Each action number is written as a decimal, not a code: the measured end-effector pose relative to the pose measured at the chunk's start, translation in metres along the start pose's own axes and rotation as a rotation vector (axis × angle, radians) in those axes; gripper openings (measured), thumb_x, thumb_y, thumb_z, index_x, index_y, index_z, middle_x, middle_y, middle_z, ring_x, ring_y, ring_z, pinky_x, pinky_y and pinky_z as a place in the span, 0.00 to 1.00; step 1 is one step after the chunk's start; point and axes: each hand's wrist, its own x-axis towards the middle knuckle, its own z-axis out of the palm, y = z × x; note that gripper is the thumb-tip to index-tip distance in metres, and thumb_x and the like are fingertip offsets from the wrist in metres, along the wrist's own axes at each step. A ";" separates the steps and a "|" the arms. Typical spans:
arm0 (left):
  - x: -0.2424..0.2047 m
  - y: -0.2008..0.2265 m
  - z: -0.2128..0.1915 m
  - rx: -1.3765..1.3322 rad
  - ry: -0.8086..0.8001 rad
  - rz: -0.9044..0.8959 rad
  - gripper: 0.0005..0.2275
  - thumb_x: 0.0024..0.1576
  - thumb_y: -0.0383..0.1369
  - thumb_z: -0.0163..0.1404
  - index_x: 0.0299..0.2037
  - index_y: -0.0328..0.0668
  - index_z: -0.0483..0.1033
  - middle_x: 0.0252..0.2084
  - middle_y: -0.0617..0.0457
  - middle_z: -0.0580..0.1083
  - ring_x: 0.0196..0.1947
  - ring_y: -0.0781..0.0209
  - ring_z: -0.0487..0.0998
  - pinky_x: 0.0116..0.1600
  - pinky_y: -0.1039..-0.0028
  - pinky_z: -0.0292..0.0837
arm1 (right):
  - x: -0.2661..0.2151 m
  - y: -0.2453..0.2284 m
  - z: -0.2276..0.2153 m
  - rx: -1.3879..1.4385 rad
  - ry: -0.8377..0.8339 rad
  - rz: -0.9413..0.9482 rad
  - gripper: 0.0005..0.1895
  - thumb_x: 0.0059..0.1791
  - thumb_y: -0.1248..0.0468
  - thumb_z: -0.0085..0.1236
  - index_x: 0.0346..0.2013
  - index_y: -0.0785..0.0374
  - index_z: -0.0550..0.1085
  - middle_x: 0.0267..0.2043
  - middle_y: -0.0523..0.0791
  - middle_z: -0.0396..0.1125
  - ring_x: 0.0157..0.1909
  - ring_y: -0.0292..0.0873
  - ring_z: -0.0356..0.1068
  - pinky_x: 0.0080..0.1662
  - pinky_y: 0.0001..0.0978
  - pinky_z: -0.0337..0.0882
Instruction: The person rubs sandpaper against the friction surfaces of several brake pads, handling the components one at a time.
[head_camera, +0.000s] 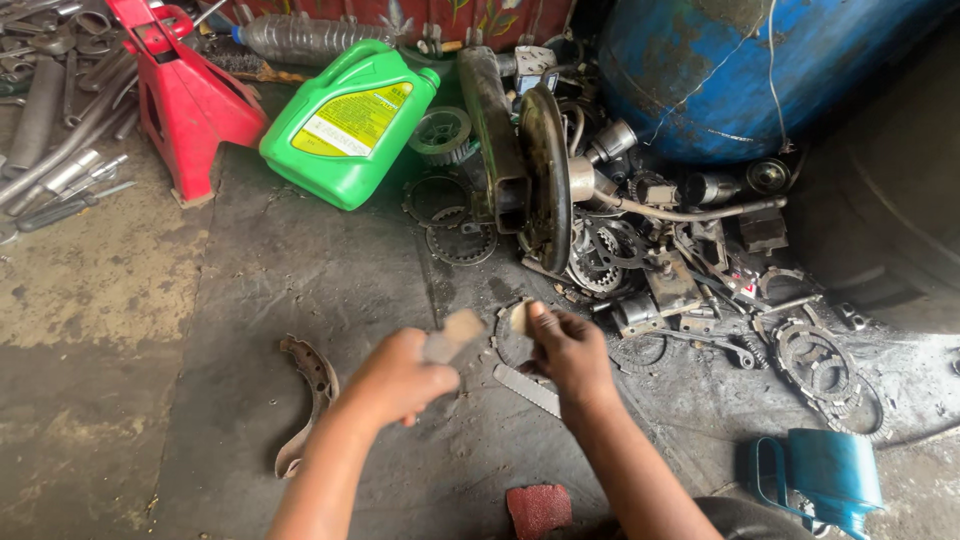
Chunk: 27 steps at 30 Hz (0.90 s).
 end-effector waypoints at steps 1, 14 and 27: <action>-0.003 -0.001 -0.010 0.001 0.002 -0.046 0.05 0.44 0.28 0.52 0.25 0.32 0.72 0.17 0.49 0.70 0.13 0.58 0.70 0.19 0.65 0.66 | 0.002 0.000 -0.002 0.002 -0.001 -0.045 0.16 0.52 0.52 0.58 0.33 0.64 0.75 0.23 0.40 0.61 0.24 0.35 0.59 0.32 0.33 0.73; 0.004 -0.022 -0.018 -0.119 0.006 -0.349 0.03 0.39 0.26 0.49 0.22 0.36 0.69 0.14 0.51 0.63 0.10 0.59 0.62 0.18 0.64 0.57 | 0.001 0.003 0.004 -0.047 0.018 -0.153 0.17 0.51 0.52 0.58 0.29 0.63 0.73 0.20 0.39 0.58 0.21 0.33 0.56 0.28 0.31 0.66; 0.005 -0.021 0.002 0.141 0.226 0.082 0.11 0.42 0.31 0.56 0.29 0.29 0.75 0.22 0.41 0.74 0.19 0.44 0.75 0.26 0.57 0.69 | 0.008 0.001 -0.007 -0.001 0.049 -0.124 0.16 0.51 0.52 0.59 0.33 0.63 0.76 0.21 0.38 0.58 0.22 0.33 0.55 0.27 0.31 0.61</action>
